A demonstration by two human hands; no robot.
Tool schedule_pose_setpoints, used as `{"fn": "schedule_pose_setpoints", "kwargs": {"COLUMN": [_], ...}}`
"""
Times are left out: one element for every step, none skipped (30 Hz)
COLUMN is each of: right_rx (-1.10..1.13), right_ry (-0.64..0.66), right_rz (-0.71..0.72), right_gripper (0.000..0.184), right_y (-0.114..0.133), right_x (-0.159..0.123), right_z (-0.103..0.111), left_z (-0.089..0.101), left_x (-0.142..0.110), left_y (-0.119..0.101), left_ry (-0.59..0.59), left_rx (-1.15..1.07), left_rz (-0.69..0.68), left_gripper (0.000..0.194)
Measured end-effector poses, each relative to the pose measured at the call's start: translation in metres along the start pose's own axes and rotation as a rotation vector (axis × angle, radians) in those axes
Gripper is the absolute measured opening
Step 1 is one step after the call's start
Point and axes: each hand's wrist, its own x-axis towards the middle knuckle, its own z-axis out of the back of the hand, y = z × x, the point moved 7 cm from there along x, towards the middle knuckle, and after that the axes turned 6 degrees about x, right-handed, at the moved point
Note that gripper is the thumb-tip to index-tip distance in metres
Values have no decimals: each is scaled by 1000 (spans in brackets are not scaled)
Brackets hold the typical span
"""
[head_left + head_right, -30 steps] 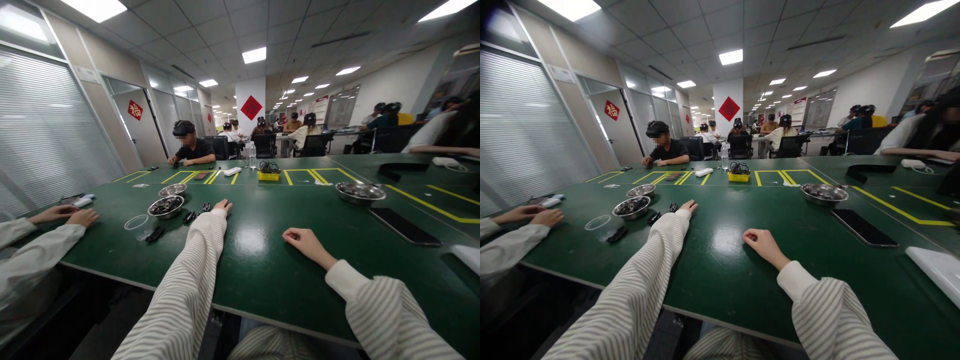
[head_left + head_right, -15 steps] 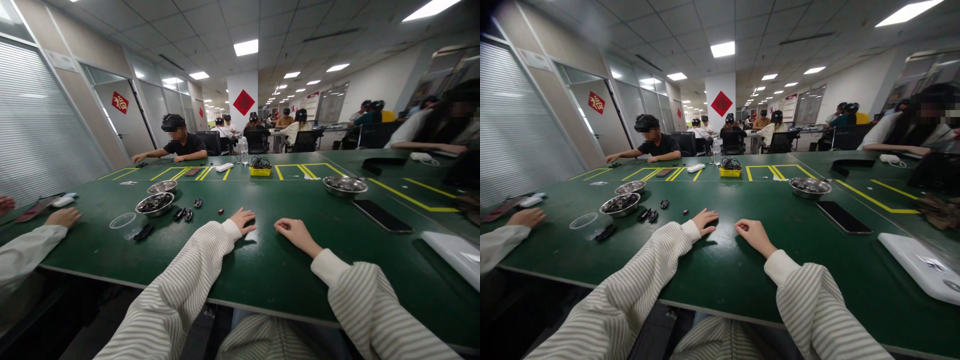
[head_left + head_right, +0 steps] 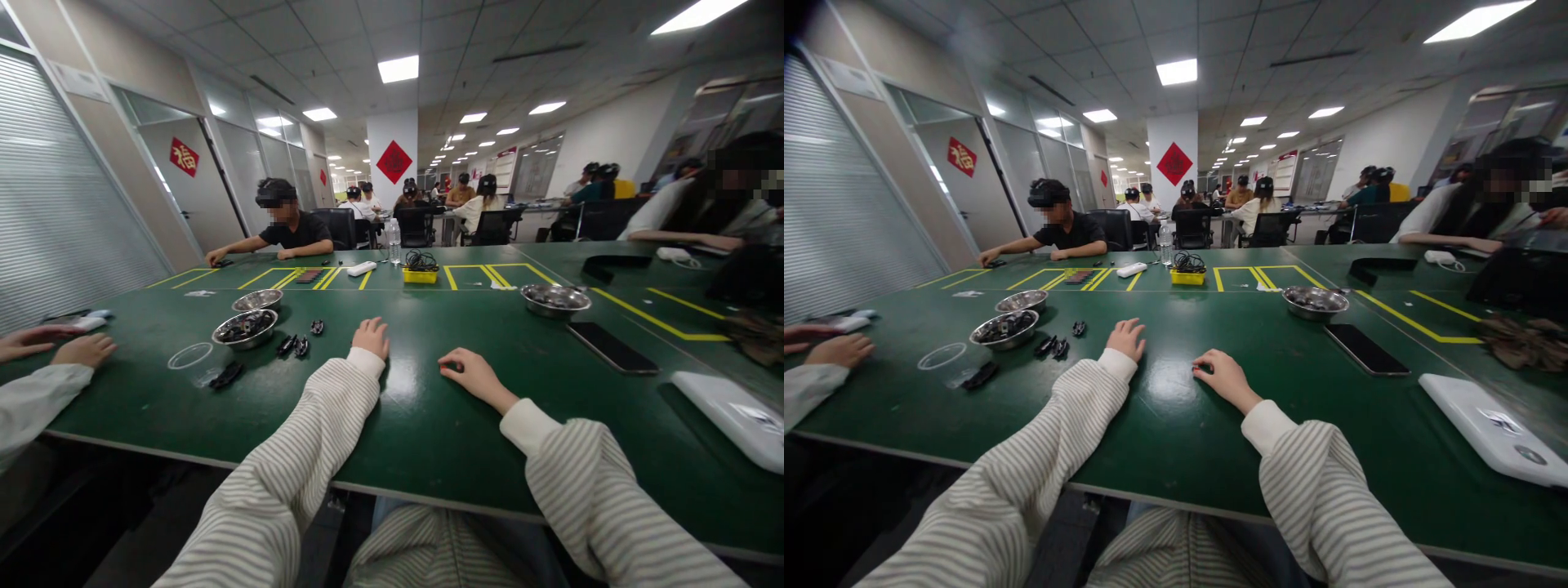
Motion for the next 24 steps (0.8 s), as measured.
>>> {"fn": "schedule_pose_setpoints", "kwargs": {"right_rx": [5, 11, 16, 18, 17, 15, 13, 13, 15, 19, 25, 34, 46, 60, 75, 90, 102, 112, 120, 127, 135, 143, 147, 148], "right_ry": [-4, -7, -8, -9, -9, -12, -17, -25, -34, -43, -51, -52, -48, -37, -24, -6, 14, 36, 58, 80, 103, 122, 141, 157], "right_rz": [5, 12, 20, 28, 35, 40, 42, 43, 41, 35, 24, 7, -14, -37, -59, -77, -91, -101, -107, -111, -112, -110, -107, -104], "right_gripper": [20, 18, 17, 16, 15, 14, 14, 13, 12, 12, 12, 12, 13, 15, 16, 18, 20, 21, 22, 23, 24, 26, 27, 27], "right_y": [1, 1, 2, 3, 3, 4, 4, 5, 6, 6, 6, 5, 4, 3, 1, 0, -2, -3, -4, -4, -4, -4, -4, -3], "right_x": [0, 0, 0, 0, 0, -1, -1, -1, -2, -2, -2, -3, -3, -3, -3, -3, -3, -2, -2, -1, -1, -1, -1, -1], "right_z": [0, 0, 1, 1, 2, 3, 4, 5, 6, 7, 8, 8, 7, 7, 5, 4, 2, 0, -1, -2, -3, -3, -4, -4], "left_z": [-3, -7, -13, -19, -25, -31, -35, -39, -41, -43, -44, -44, -43, -42, -41, -39, -37, -35, -33, -31, -30, -29, -28, -28], "left_x": [3, 4, 4, 4, 4, 5, 7, 8, 9, 10, 10, 8, 5, 2, -3, -7, -12, -16, -18, -20, -20, -20, -20, -19], "left_y": [20, 37, 52, 63, 70, 72, 70, 65, 57, 47, 36, 23, 10, -4, -17, -29, -40, -48, -53, -56, -57, -56, -55, -54], "left_ry": [16, 57, 111, 165, 212, 245, 263, 268, 263, 255, 245, 234, 226, 221, 221, 226, 231, 234, 234, 228, 221, 213, 209, 212], "left_rx": [70, 120, 151, 162, 157, 139, 112, 75, 28, -30, -96, -168, -240, -307, -365, -413, -449, -475, -486, -484, -467, -439, -406, -373], "left_rz": [105, 192, 262, 304, 320, 308, 274, 223, 161, 96, 30, -37, -103, -168, -226, -278, -319, -346, -357, -355, -349, -341, -337, -340], "left_gripper": [35, 33, 30, 27, 25, 24, 25, 25, 26, 26, 27, 28, 31, 33, 35, 36, 37, 38, 38, 38, 37, 34, 30, 25]}}
